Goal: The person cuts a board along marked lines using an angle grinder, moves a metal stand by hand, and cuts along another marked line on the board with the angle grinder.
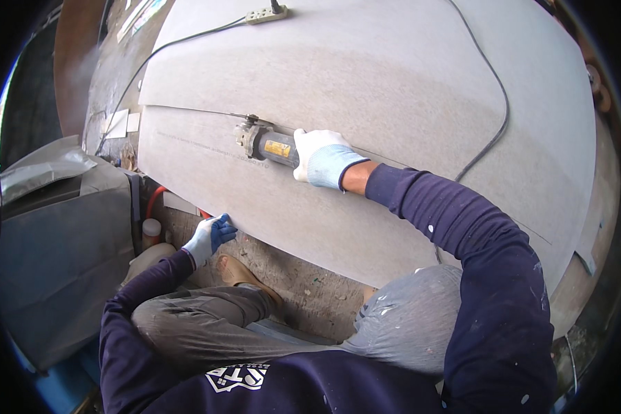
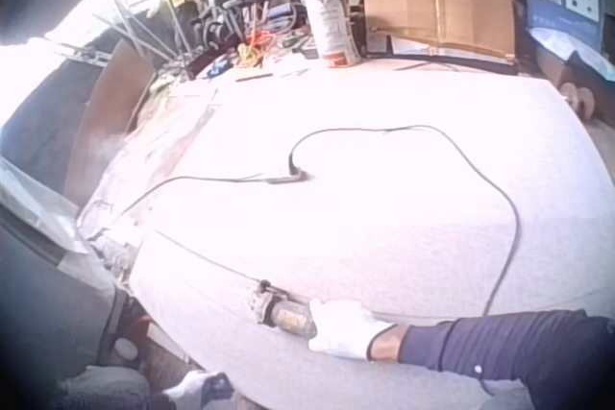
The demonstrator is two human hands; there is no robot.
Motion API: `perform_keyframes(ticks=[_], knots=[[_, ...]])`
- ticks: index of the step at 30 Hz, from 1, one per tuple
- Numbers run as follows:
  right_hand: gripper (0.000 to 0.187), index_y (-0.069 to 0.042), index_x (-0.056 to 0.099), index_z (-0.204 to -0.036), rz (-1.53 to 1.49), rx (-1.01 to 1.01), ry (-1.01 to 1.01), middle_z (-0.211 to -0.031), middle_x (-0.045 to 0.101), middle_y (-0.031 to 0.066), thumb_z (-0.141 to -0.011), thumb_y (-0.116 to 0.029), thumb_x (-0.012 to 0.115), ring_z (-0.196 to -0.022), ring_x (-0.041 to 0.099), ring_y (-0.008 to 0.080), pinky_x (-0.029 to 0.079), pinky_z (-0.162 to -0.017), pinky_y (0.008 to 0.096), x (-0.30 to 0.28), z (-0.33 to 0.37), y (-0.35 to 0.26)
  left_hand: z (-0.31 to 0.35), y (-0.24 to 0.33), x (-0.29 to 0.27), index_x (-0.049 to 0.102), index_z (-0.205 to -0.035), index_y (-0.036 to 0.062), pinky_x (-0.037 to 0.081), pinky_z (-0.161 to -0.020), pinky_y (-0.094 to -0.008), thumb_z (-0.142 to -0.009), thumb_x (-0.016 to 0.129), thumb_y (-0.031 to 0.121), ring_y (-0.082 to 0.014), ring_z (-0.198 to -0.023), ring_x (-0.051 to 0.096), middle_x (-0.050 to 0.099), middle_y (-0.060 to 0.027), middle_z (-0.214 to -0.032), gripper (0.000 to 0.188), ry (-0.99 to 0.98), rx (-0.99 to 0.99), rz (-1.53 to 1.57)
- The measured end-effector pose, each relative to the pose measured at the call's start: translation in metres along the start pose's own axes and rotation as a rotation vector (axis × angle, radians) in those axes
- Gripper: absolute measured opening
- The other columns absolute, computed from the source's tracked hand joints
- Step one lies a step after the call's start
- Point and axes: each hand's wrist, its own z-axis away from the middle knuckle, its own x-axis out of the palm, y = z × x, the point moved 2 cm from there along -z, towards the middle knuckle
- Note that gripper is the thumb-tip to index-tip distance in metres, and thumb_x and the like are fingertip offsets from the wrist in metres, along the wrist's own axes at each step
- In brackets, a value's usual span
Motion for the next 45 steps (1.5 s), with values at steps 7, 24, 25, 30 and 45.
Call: perform_keyframes(ticks=[7,24,25,30,45], knots=[[0.064,0.007,0.055,-0.131,0.013,0.011,-0.007,-0.102,0.073,0.0284,-0.082,-0.03,0.071,-0.097,0.072,0.0424,0.059,-0.087,0.048,-0.001,0.008,0.007,0.004,0.002,0.006,0.057,-0.126,-0.0023,0.061,-0.088,-0.0482,-0.107,0.06,0.024,-0.036,-0.103,0.07,0.065,-0.0183,-0.114,0.033,-0.005,-0.003,0.016],[0.061,0.005,0.056,-0.13,0.034,0.067,-0.079,-0.102,0.073,0.0278,-0.083,-0.031,0.071,-0.096,0.074,0.0401,0.06,-0.085,0.0462,-0.009,0.011,0.012,0.004,0.006,0.009,0.054,-0.123,-0.0064,0.061,-0.09,-0.0531,-0.104,0.066,0.022,-0.0398,-0.1,0.07,0.064,-0.0201,-0.11,0.037,0.005,0.0,0.049],[0.062,0.005,0.056,-0.131,0.028,0.07,-0.089,-0.102,0.073,0.0273,-0.083,-0.031,0.071,-0.096,0.074,0.0398,0.06,-0.085,0.0461,-0.011,0.013,0.011,0.003,0.006,0.007,0.054,-0.123,-0.0064,0.061,-0.09,-0.0531,-0.104,0.066,0.022,-0.0398,-0.1,0.07,0.064,-0.0201,-0.11,0.037,0.005,0.0,0.048],[0.064,0.005,0.056,-0.132,0.035,0.049,-0.056,-0.102,0.073,0.0271,-0.082,-0.031,0.071,-0.095,0.073,0.0403,0.06,-0.085,0.0465,-0.014,0.017,0.013,0.001,0.006,0.004,0.053,-0.126,-0.0064,0.062,-0.088,-0.0515,-0.105,0.065,0.023,-0.0406,-0.102,0.07,0.063,-0.0215,-0.114,0.039,-0.016,0.006,0.029],[0.058,0.005,0.057,-0.126,0.013,0.057,-0.023,-0.099,0.073,0.0273,-0.082,-0.03,0.072,-0.094,0.073,0.0416,0.06,-0.084,0.0482,-0.016,0.026,0.02,0.01,0.014,0.014,0.063,-0.115,0.0019,0.06,-0.089,-0.0478,-0.107,0.063,0.026,-0.0332,-0.099,0.07,0.065,-0.0136,-0.102,0.025,0.03,-0.003,-0.001]])
